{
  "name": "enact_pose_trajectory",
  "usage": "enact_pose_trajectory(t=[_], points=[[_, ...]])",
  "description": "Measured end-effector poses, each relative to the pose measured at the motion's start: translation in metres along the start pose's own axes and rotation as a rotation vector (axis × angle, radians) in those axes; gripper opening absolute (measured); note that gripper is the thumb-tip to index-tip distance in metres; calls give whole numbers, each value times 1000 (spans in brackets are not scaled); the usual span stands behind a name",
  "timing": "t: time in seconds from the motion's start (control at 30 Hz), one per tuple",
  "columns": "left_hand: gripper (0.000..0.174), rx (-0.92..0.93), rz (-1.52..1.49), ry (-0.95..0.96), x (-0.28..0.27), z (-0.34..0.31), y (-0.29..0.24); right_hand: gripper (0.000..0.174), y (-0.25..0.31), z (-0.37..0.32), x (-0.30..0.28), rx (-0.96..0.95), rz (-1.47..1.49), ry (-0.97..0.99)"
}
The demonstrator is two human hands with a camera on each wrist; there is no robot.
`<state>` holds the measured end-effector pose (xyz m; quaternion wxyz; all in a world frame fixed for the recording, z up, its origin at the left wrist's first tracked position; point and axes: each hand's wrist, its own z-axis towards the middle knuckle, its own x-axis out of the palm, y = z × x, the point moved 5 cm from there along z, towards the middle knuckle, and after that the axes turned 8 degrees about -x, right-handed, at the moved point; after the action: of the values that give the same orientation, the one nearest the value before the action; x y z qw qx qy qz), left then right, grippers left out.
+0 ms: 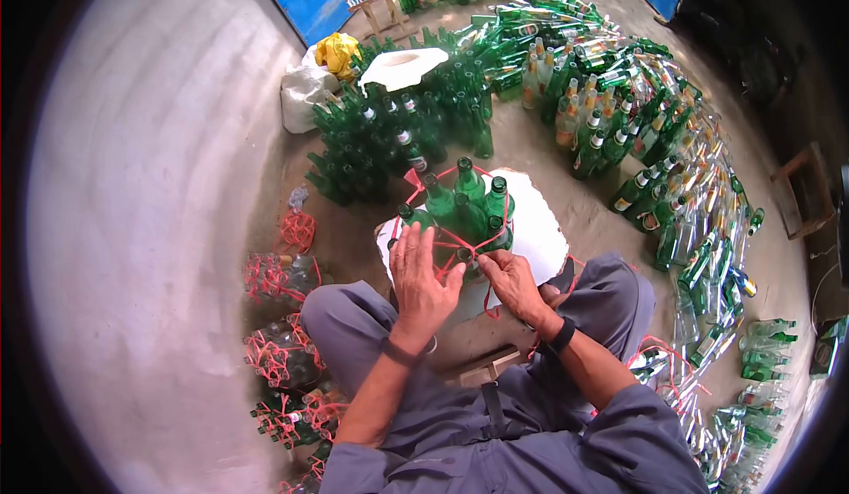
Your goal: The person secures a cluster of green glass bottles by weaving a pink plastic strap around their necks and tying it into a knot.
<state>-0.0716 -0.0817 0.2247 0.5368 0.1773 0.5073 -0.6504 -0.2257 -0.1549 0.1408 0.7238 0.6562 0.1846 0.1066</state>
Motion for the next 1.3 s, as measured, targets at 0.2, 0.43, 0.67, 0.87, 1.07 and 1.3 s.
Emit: enact_pose_trajectory(t=[0.2,0.43,0.67,0.87,1.07,1.3], points=[[67,-1,116,27,22,3,-19,38,-6,1,0,107,12,3],[46,36,166,48,23,4,-17,30,2,-1,-14,13,-158,45],[45,28,131,59,23,6,-15,28,13,-7,-21,-61,-227,84],[44,5,118,51,22,7,-17,24,48,1,-39,-305,-386,151],[44,4,108,43,21,8,-16,22,53,0,-41,-338,-446,224],[47,9,41,55,19,8,-11,28,66,14,-47,-522,-650,193]])
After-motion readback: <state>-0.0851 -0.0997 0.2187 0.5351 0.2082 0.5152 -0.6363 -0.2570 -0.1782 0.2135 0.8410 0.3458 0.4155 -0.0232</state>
